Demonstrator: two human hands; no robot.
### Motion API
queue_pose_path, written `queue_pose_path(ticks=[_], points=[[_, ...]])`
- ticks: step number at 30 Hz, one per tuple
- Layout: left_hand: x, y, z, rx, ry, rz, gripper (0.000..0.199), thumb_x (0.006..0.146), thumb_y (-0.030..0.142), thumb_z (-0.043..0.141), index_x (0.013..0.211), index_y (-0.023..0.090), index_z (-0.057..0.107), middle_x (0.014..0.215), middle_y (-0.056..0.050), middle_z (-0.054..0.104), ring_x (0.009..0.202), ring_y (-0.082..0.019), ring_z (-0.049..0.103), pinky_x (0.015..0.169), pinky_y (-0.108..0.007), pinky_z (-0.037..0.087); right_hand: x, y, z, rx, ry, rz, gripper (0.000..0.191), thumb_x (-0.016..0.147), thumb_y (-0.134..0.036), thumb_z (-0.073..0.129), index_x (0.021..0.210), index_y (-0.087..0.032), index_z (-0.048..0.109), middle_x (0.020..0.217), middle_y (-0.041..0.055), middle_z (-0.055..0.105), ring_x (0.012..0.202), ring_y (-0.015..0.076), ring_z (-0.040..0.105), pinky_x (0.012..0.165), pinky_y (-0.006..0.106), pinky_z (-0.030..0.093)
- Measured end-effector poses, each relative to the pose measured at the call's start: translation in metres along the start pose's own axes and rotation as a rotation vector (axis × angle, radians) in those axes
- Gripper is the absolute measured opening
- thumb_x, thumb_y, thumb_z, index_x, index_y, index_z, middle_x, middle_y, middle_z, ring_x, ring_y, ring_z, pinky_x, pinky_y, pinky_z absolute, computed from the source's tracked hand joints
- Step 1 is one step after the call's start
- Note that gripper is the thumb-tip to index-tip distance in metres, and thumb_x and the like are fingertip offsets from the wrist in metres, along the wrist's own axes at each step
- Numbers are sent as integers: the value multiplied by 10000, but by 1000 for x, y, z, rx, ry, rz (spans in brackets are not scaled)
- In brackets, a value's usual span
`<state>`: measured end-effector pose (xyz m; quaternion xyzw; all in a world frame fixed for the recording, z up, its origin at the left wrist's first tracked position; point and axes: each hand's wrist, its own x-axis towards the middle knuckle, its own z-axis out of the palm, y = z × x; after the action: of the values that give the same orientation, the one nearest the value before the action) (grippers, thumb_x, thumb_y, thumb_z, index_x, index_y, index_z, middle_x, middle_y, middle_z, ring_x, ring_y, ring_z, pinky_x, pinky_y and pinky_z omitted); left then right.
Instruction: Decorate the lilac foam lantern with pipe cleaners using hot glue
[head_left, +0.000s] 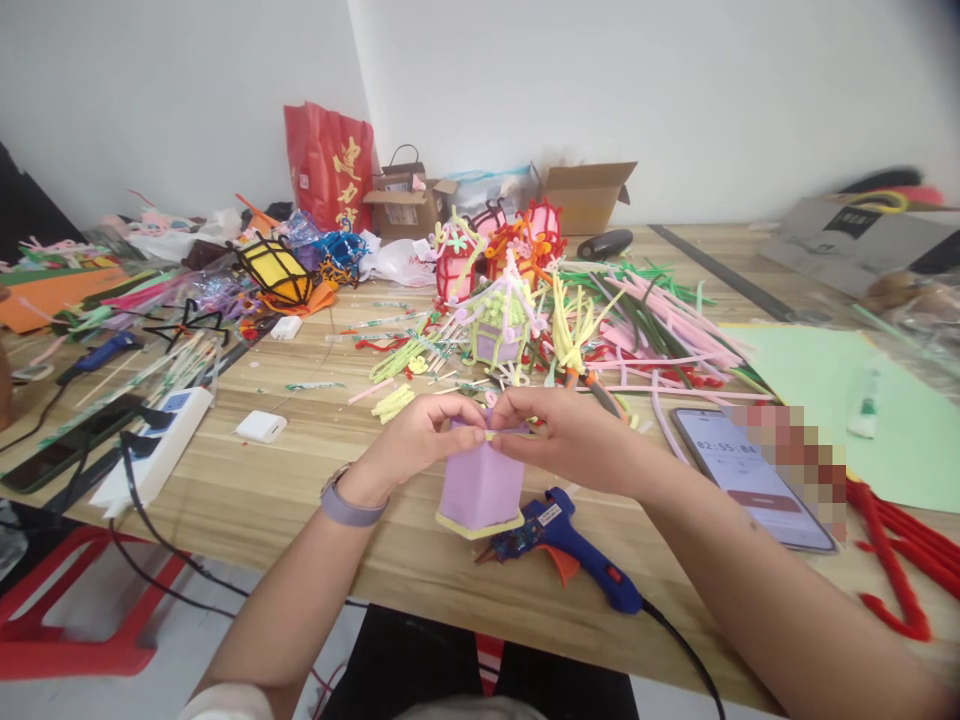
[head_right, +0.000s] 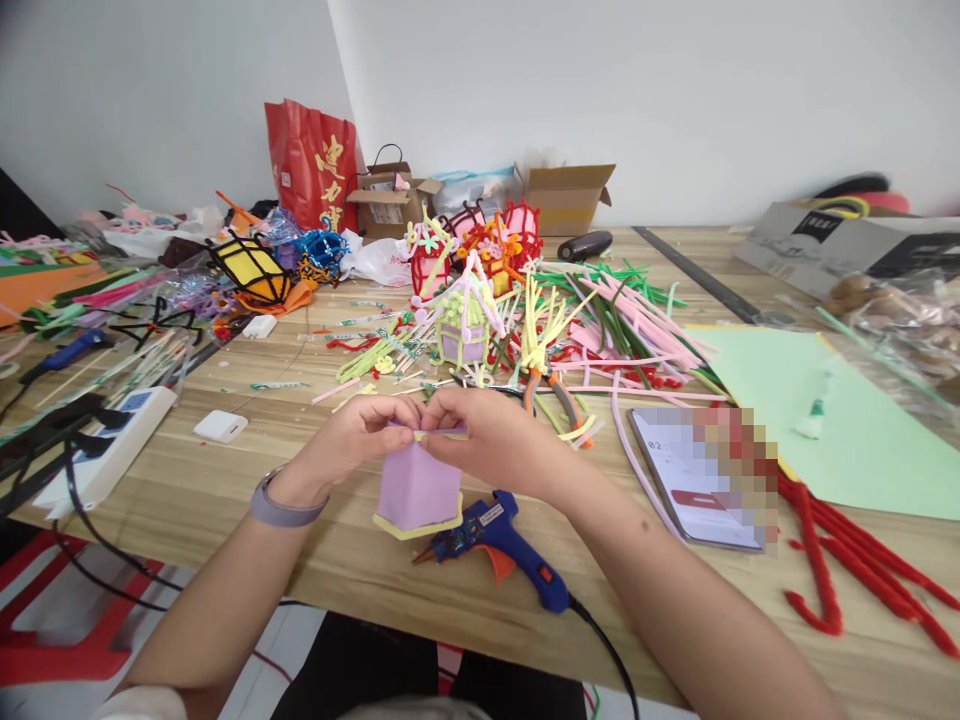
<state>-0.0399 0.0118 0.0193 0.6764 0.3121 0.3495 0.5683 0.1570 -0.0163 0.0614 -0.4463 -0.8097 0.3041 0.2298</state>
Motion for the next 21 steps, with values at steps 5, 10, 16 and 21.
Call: queue_pose_path(ticks=[5,10,16,21], points=[[1,0,0,27,17,17,181,731,312,705,686,152,636,809,-33,625,795,-164,559,726,-276,401,0,-1,0,-2,-1,8,69,824,-258,578,799,-206,616,811,-5,676,719,130,590,626,248,407],[1,3,-3,16,85,21,197,701,326,714,662,151,632,825,-44,636,816,-179,567,726,-283,407,-2,0,-11,-21,-57,-6,193,835,-333,583,981,-219,638,992,30,700,887,182,628,760,299,456],[0,5,-8,-24,156,21,197,671,322,721,625,158,622,810,-38,635,847,-190,569,744,-281,406,-9,2,-31,-162,-100,-19,330,814,-373,594,1112,-240,641,1138,60,671,1048,241,596,869,359,453],[0,3,-10,-93,154,-1,213,643,329,746,630,157,622,855,-44,647,892,-201,577,789,-290,409,-11,4,-38,-119,-123,-32,349,843,-426,568,1112,-216,640,1070,74,663,886,199,617,740,315,480]])
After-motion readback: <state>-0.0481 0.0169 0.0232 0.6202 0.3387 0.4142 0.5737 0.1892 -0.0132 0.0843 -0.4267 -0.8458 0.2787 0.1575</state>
